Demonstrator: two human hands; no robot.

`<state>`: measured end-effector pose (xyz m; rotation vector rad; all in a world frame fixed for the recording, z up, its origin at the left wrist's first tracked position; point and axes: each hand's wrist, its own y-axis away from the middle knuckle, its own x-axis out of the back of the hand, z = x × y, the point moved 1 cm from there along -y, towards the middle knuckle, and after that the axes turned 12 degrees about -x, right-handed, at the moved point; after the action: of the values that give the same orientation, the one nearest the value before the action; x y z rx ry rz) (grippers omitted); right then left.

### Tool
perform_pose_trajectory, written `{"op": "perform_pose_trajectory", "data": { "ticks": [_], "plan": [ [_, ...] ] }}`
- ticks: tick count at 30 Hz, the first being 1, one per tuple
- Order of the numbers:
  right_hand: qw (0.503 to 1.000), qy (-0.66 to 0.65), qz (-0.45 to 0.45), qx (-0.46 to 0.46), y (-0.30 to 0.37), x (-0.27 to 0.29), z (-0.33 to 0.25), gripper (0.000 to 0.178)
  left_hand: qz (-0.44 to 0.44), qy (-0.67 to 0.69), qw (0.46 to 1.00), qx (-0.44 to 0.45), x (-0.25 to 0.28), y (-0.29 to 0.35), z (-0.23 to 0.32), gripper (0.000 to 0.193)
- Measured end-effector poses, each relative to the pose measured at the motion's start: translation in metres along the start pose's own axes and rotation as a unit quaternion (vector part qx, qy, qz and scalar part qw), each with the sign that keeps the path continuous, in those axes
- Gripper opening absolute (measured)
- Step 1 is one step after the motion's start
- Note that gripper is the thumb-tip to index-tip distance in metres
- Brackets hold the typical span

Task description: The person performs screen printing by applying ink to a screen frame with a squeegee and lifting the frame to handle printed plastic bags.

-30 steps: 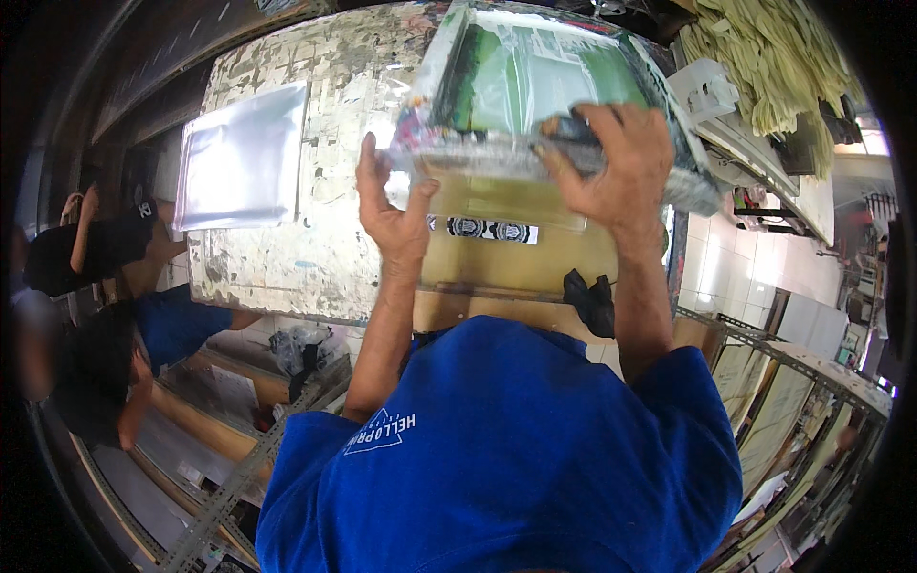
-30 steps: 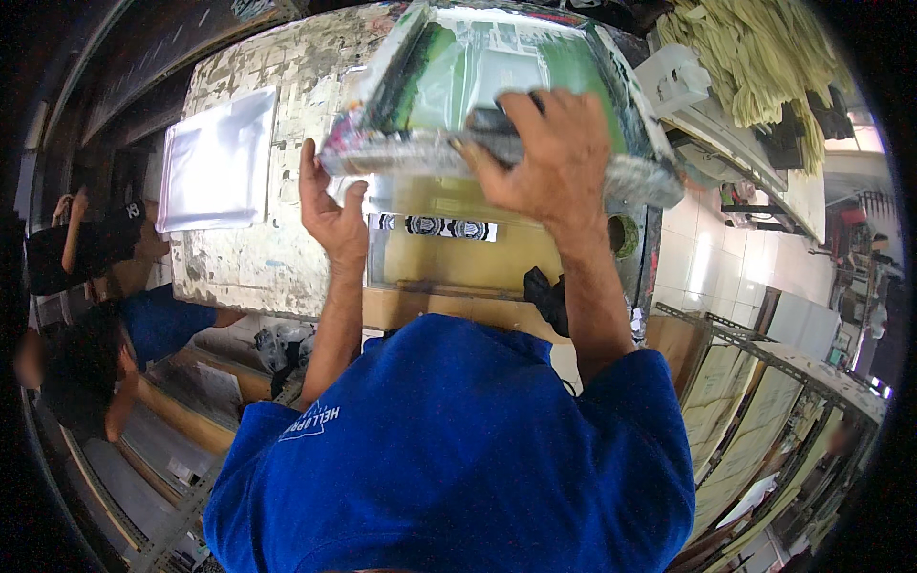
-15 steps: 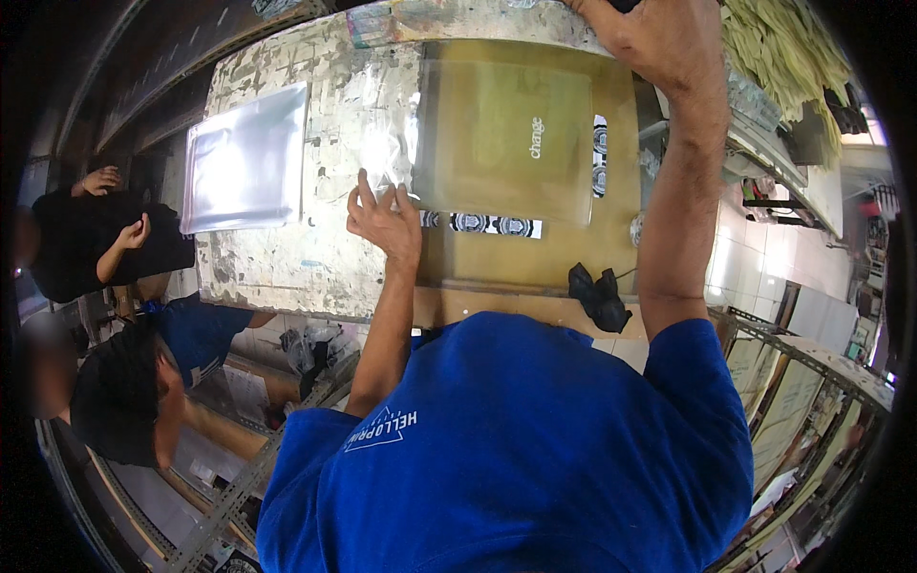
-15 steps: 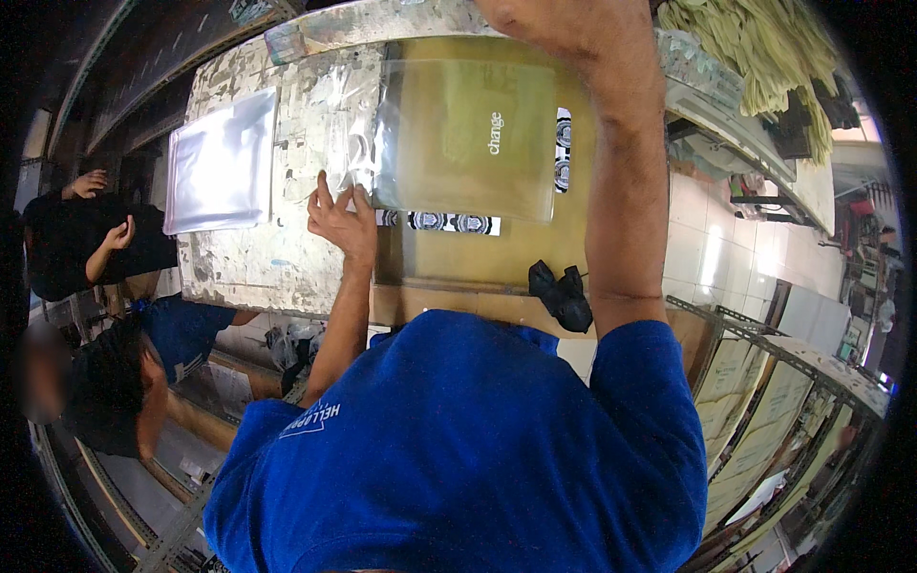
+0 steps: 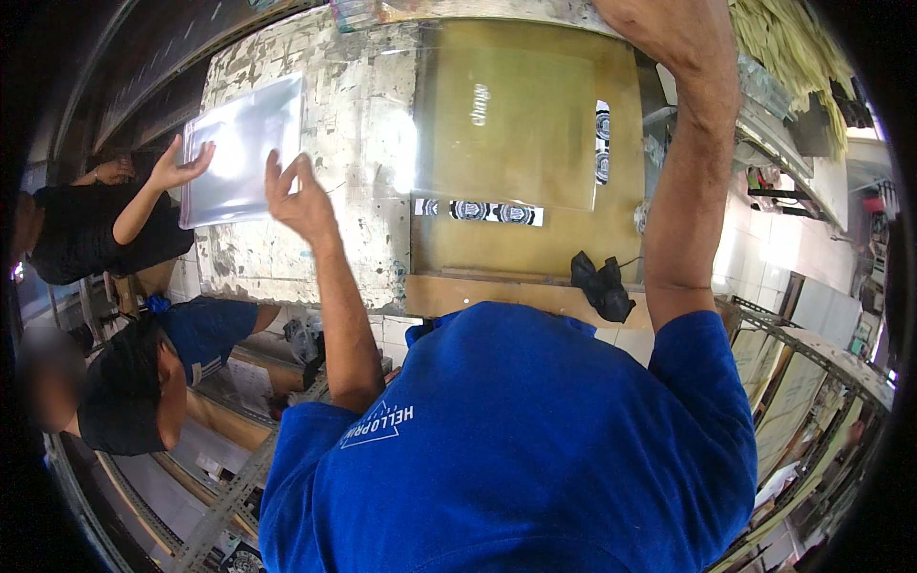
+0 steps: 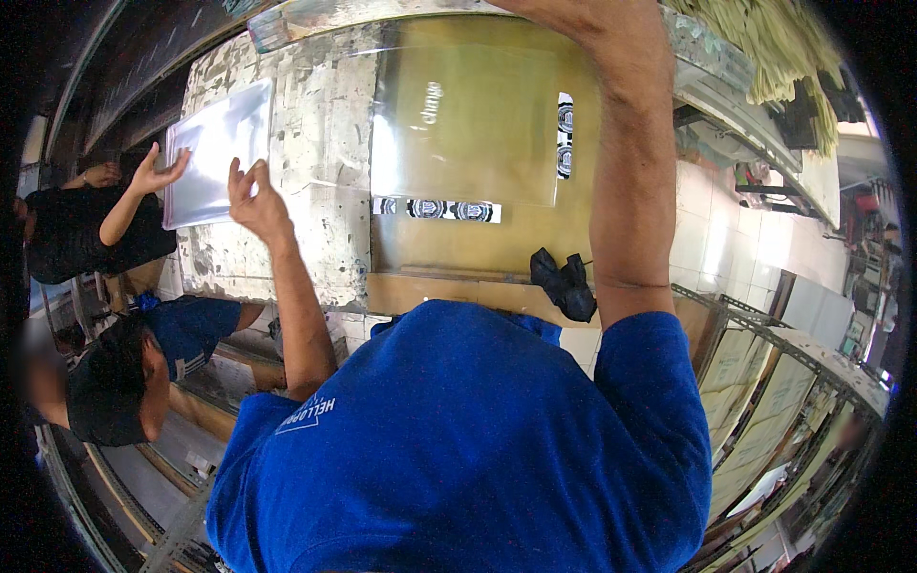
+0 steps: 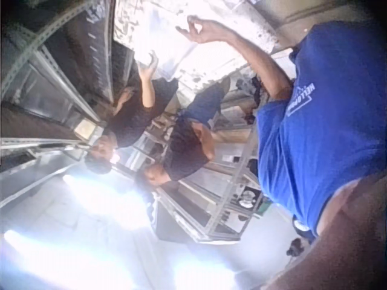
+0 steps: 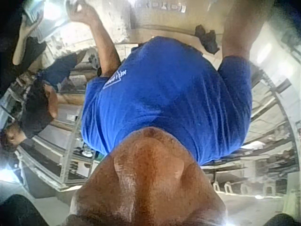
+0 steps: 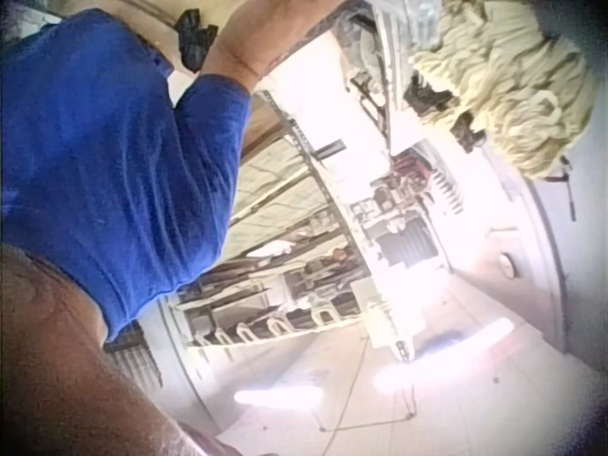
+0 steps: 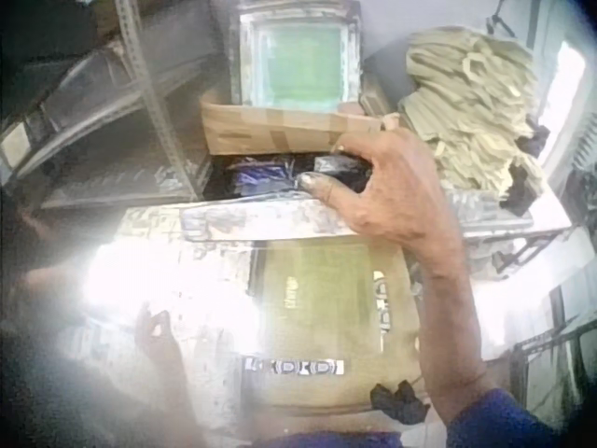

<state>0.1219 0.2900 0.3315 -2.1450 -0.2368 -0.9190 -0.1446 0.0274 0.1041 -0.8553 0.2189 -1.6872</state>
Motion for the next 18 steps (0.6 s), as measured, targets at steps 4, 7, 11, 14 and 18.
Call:
{"op": "perform_pose_trajectory", "data": {
  "ticks": [4,7,11,14,18],
  "plan": [
    [1.000,-0.003,0.012,0.014,0.000,-0.002,0.002,0.034,0.031,-0.002,0.997,0.064,0.040,-0.009,-0.068,0.022],
    [1.000,-0.018,0.010,0.013,-0.001,-0.005,0.002,0.033,0.028,-0.140,0.985,0.099,0.071,-0.014,-0.104,0.039],
    [0.999,-0.025,-0.025,-0.027,0.000,0.003,-0.004,0.032,0.124,-0.394,0.893,-0.180,0.044,-0.005,-0.072,0.039],
    [0.999,-0.024,-0.029,-0.032,0.000,0.002,-0.001,0.032,-0.116,-0.056,0.957,-0.261,-0.012,0.029,-0.023,0.029],
    [0.999,-0.022,-0.021,-0.015,-0.001,-0.001,0.001,0.033,-0.411,0.102,0.863,-0.276,-0.073,0.096,0.018,0.032]
  ]
}}
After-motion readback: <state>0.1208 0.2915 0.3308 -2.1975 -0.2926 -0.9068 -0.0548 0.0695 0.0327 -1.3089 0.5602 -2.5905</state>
